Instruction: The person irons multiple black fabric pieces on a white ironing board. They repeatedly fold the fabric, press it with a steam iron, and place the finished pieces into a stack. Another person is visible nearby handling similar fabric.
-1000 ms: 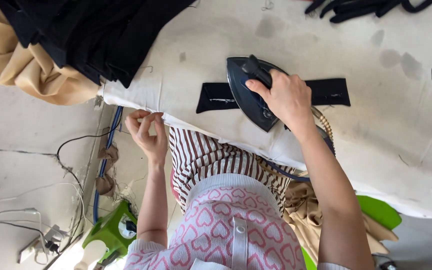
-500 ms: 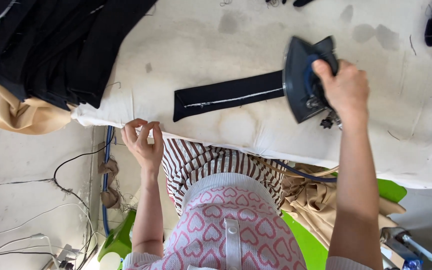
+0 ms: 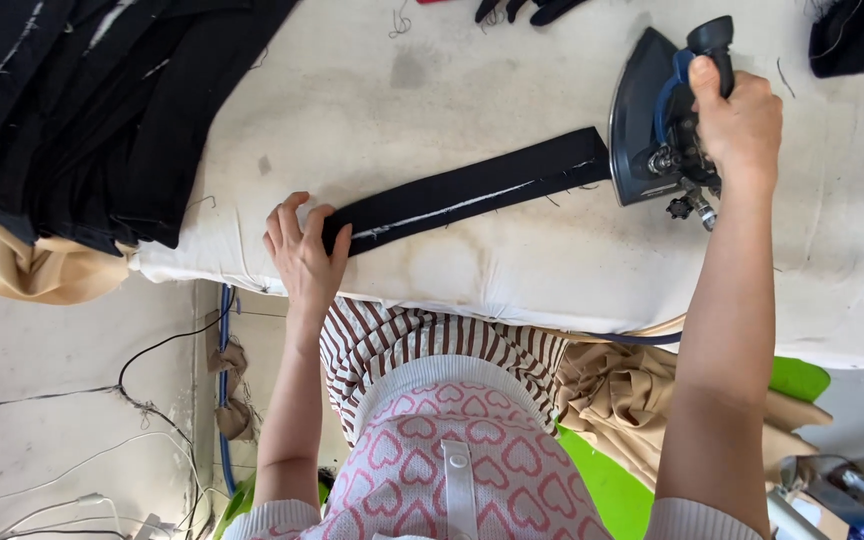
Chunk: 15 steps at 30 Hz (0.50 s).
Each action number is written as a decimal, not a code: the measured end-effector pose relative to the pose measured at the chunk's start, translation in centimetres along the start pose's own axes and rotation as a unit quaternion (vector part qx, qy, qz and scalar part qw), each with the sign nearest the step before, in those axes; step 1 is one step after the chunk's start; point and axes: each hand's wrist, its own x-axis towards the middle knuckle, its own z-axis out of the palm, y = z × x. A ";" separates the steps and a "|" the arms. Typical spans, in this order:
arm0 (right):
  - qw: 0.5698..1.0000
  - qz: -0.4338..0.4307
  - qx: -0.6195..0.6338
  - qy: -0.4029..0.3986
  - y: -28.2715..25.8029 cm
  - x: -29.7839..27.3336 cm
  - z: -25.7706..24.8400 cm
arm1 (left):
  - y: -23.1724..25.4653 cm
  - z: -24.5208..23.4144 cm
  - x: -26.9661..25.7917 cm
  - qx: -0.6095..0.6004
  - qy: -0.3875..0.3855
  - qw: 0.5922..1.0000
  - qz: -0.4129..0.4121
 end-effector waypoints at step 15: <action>0.999 0.028 -0.041 0.003 -1.2 0.5 -0.3 | 6.5 -8.9 15.2 -0.488 -0.186 0.842 0.133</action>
